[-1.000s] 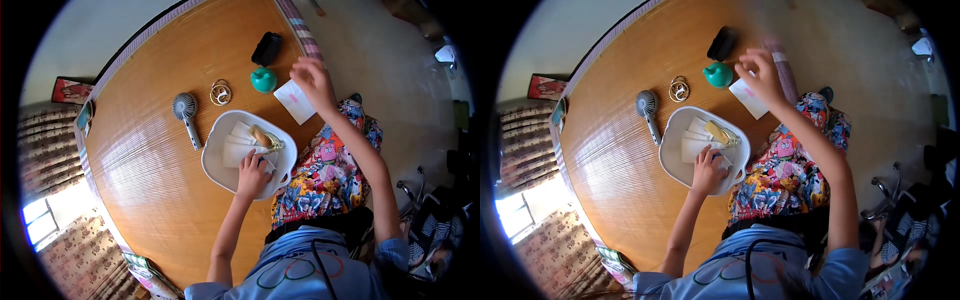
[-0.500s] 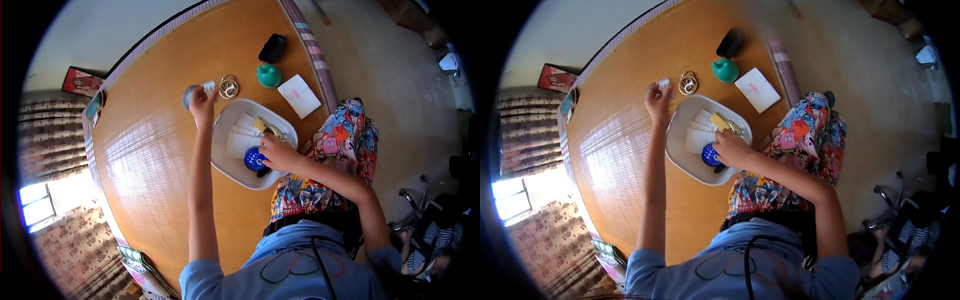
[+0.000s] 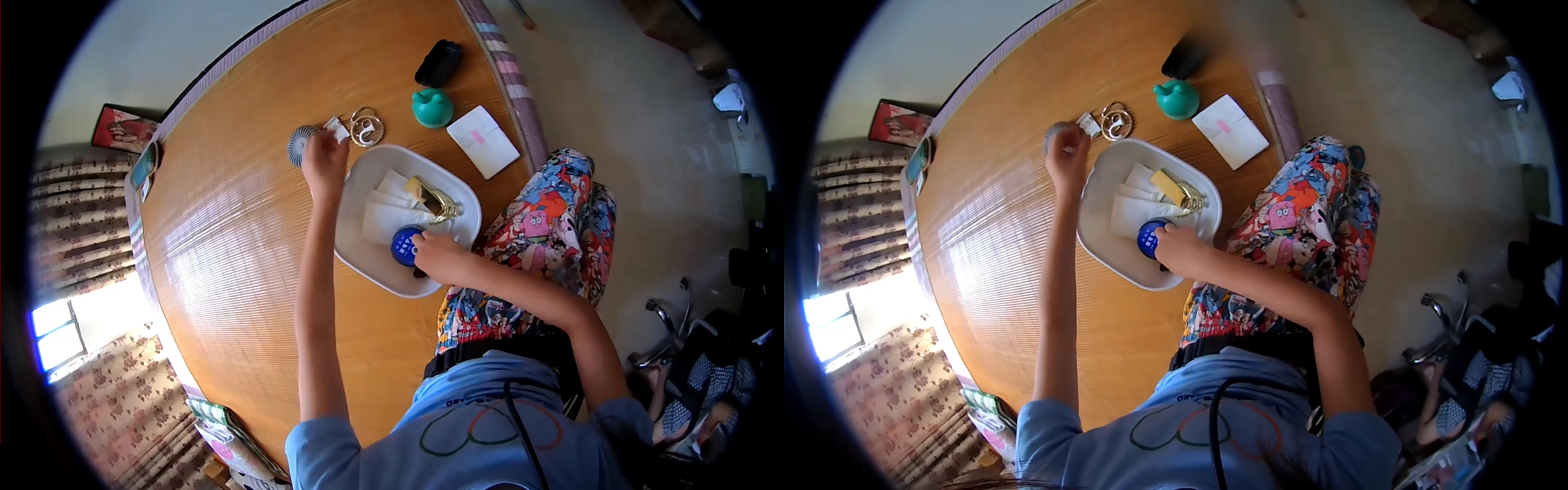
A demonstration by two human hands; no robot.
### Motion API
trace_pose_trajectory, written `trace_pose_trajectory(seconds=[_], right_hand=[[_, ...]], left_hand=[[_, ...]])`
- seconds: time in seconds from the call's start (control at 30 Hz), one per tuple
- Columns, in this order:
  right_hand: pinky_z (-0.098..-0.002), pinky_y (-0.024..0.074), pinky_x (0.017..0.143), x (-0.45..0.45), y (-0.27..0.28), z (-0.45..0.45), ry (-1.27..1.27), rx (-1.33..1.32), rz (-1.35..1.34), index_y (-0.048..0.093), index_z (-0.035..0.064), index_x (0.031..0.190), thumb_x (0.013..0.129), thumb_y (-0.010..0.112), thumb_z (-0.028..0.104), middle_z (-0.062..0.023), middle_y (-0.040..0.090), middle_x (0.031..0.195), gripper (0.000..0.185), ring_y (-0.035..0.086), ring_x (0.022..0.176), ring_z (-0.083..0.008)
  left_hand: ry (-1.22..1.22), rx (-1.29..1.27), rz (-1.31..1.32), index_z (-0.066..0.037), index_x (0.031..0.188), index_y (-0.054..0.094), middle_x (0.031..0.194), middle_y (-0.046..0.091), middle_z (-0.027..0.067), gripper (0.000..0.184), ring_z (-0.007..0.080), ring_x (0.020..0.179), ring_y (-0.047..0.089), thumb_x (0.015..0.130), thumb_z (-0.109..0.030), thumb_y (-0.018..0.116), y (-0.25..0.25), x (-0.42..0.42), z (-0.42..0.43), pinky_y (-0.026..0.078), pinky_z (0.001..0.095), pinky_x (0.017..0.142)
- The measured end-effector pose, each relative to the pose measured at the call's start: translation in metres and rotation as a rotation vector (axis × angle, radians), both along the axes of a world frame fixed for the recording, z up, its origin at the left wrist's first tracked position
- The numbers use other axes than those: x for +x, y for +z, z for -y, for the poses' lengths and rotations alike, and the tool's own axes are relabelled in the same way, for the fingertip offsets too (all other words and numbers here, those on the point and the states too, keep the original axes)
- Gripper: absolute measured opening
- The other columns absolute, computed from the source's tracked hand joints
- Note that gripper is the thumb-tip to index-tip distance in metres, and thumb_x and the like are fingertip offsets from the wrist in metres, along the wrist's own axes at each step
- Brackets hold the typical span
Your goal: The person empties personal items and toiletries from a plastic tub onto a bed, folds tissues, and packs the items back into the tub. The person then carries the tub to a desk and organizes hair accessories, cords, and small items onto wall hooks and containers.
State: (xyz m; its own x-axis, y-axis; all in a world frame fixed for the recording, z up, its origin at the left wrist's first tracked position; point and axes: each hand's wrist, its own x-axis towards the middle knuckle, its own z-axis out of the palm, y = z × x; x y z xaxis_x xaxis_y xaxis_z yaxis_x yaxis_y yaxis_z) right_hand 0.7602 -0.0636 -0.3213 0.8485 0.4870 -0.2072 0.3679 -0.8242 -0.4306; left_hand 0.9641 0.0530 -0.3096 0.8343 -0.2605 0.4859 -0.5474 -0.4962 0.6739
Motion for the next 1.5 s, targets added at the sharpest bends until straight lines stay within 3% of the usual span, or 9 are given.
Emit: trace_pose_trajectory(seconds=[0.13,0.37,0.47,0.53,0.67,0.83,1.13,1.4,1.5], right_hand=[[-0.0336,0.0450,0.063,0.008,0.019,0.020,-0.034,0.165,-0.086,0.062,-0.0001,0.073,0.065,0.060,0.010,-0.0143,0.051,0.086,0.013,0.050,0.084,-0.0271],[-0.0238,0.0394,0.066,0.022,0.033,0.125,-0.630,1.188,-0.064,0.057,-0.0028,0.087,0.081,0.052,0.013,-0.0052,0.052,0.079,0.018,0.049,0.072,-0.0117],[-0.0152,0.0243,0.045,0.005,0.055,0.155,-0.912,1.440,-0.312,0.055,0.0013,0.093,0.084,0.047,0.010,0.0037,0.048,0.074,0.015,0.030,0.053,-0.0010],[-0.0158,0.0252,0.045,0.000,0.051,0.158,-1.015,1.445,-0.239,0.054,0.0011,0.093,0.084,0.048,0.012,0.0036,0.047,0.072,0.015,0.031,0.052,-0.0017],[-0.0286,0.0405,0.066,0.007,0.019,0.146,-0.979,0.852,0.371,0.056,-0.0032,0.082,0.076,0.053,0.008,-0.0102,0.051,0.081,0.012,0.052,0.073,-0.0221],[-0.0349,0.0419,0.067,0.023,-0.029,0.137,-0.923,0.491,0.333,0.057,-0.0021,0.076,0.074,0.054,0.012,-0.0142,0.051,0.083,0.015,0.052,0.075,-0.0290],[-0.0388,0.0441,0.060,0.020,-0.023,0.115,-0.868,0.020,0.136,0.058,0.0036,0.076,0.071,0.059,0.021,-0.0129,0.053,0.084,0.019,0.055,0.071,-0.0302],[-0.0271,0.0438,0.055,0.017,0.019,0.110,-0.807,0.644,0.215,0.058,0.0027,0.077,0.071,0.061,0.015,-0.0074,0.054,0.071,0.015,0.055,0.060,-0.0180],[-0.0288,0.0438,0.055,0.017,0.019,0.100,-0.742,0.596,0.224,0.057,0.0031,0.079,0.072,0.059,0.015,-0.0078,0.054,0.074,0.014,0.055,0.061,-0.0199]], left_hand=[[-0.104,0.106,-0.155,-0.004,0.079,0.054,0.073,0.052,0.0073,0.019,0.0168,0.066,0.052,0.064,-0.005,0.065,0.012,-0.085,-0.008,0.041,0.0266,0.049],[-0.363,0.566,-0.424,-0.007,0.103,0.049,0.100,0.047,0.0119,0.056,0.0311,0.093,0.046,0.055,-0.027,0.072,-0.015,-0.147,-0.022,0.041,0.0383,0.076],[-0.373,0.718,-0.461,-0.007,0.105,0.046,0.101,0.044,0.0110,0.063,0.0308,0.095,0.043,0.051,-0.025,0.074,-0.015,-0.150,-0.013,0.041,0.0387,0.077],[-0.346,0.738,-0.474,-0.007,0.102,0.049,0.100,0.042,0.0124,0.065,0.0323,0.093,0.041,0.046,-0.026,0.076,-0.016,-0.147,-0.011,0.041,0.0397,0.077],[-0.358,0.794,-0.492,-0.004,0.089,0.052,0.095,0.042,0.0145,0.058,0.0336,0.092,0.040,0.042,-0.028,0.078,-0.020,-0.142,-0.010,0.040,0.0401,0.077],[-0.290,0.699,-0.577,-0.002,0.081,0.051,0.081,0.048,0.0127,0.054,0.0274,0.074,0.050,0.042,-0.025,0.079,-0.011,-0.148,-0.012,0.044,0.0351,0.067],[-0.046,-0.425,-1.088,0.005,0.087,0.053,0.073,0.057,0.0046,0.029,0.0094,0.064,0.053,0.071,-0.016,0.065,-0.009,-0.142,-0.032,0.043,0.0195,0.059],[-0.131,-1.088,-1.194,0.005,0.100,0.049,0.085,0.056,0.0078,0.028,0.0144,0.078,0.056,0.084,-0.018,0.049,0.027,-0.087,0.013,0.048,0.0271,0.068],[-0.108,-0.859,-1.065,0.002,0.104,0.047,0.090,0.055,0.0080,0.028,0.0157,0.080,0.056,0.084,-0.018,0.048,0.032,-0.036,0.025,0.049,0.0303,0.065]])
